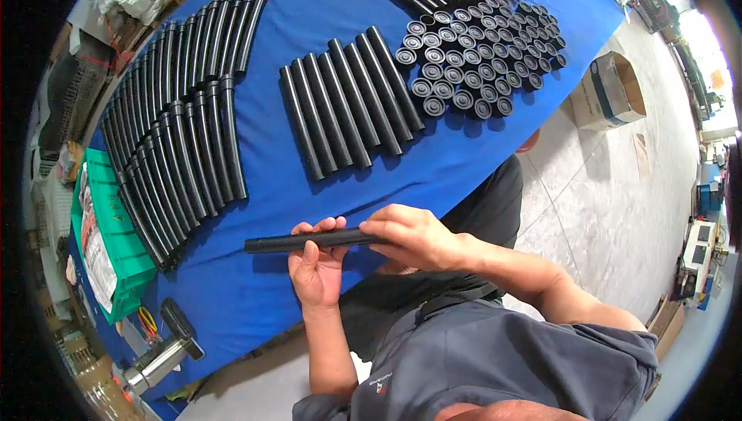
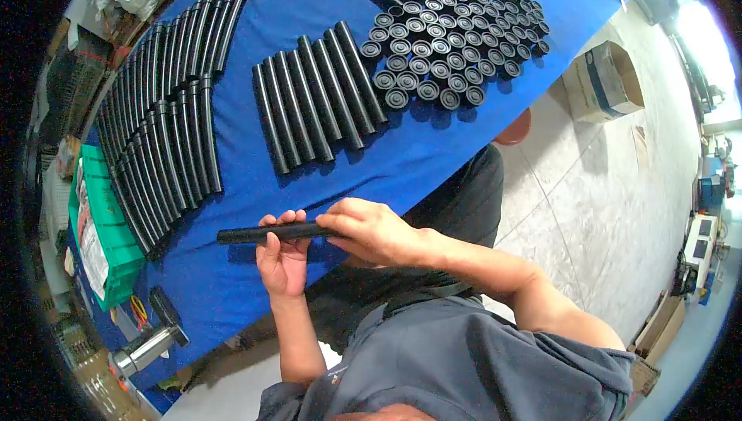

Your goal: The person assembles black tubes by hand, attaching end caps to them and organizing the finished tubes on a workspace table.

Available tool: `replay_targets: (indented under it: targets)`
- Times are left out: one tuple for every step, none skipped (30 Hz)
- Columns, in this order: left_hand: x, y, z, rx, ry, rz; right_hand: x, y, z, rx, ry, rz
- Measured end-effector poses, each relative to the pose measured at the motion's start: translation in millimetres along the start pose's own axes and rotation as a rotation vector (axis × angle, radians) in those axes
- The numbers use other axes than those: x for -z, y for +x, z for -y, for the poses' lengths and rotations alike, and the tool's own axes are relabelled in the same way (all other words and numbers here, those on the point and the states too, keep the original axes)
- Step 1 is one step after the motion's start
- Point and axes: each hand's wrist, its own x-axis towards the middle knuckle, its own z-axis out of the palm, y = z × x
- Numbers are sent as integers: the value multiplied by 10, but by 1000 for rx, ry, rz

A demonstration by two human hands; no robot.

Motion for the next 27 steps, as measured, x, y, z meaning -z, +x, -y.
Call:
replay_targets:
  targets:
    - [-19, -2, 0, 8, -26, -24, -1, -5, -9, -15, 20, 2]
    - [-9, 0, 3, 6, -20, -11, 10, 6, 2, -30, 40, 2]
    - [12, -1, 0, 5, -14, 1, 23, 21, 22, -45, 60, 1]
    - [22, -2, -5, 4, -7, 12, 73, 25, 52, -146, 101, 53]
    - [19, -2, -3, 0, 3, 4, 86, 27, 45, -197, 141, 62]
    - [13, -4, 3, -3, 12, -4, 95, 26, 39, -248, 180, 71]
    - [6, -3, 8, -5, 22, -11, 99, 24, 36, -299, 219, 80]
    - [-4, 0, 5, 4, 7, -16, 48, 17, 9, -146, 116, 3]
    - [-17, 5, -6, 13, -7, -21, 17, 3, 2, -69, 44, -12]
    - [-24, 6, -14, 20, -22, -28, -5, -8, -4, 9, -28, -24]
    - [-10, 2, -12, 14, -18, -20, -13, -4, 4, 86, -99, -38]
    - [13, 3, -7, 9, -14, -11, -15, 12, 2, 89, -82, -77]
    - [29, 5, -2, 5, -11, -1, 14, 17, 14, -71, 44, -19]
    - [36, 6, 4, 2, -3, 9, 68, 41, 55, -231, 170, 40]
    - [42, 2, 9, 1, 6, 19, 120, 71, 104, -392, 296, 98]
    - [42, 3, 9, 0, 15, 30, 178, 109, 167, -748, 560, 166]
    - [23, 8, 7, 5, 13, 16, 145, 81, 127, -530, 388, 97]
    - [-6, 8, 4, 10, 12, 0, 77, 32, 57, -311, 217, 31]
    - [-20, 8, -5, 13, 12, -17, 20, -10, -1, -92, 47, -34]
    - [-14, 9, -12, 13, 0, -10, 7, -3, -5, 67, -77, -52]
    - [0, 6, -12, 15, -13, -3, 4, -7, -5, 58, -71, -43]
    - [12, 5, -6, 20, -25, 5, 6, -15, 0, 47, -66, -37]
    - [21, 5, -1, 15, -22, 10, 18, -14, 16, 36, -62, -32]
    - [30, 3, 0, 9, -20, 16, 56, 0, 48, -113, 65, -10]
    - [36, 0, -1, 2, -17, 21, 84, 10, 49, -200, 119, 26]
    - [33, 0, 4, 0, 1, 17, 110, 20, 44, -287, 172, 62]
    - [24, 6, 13, -2, 20, 15, 122, 26, 43, -373, 225, 98]
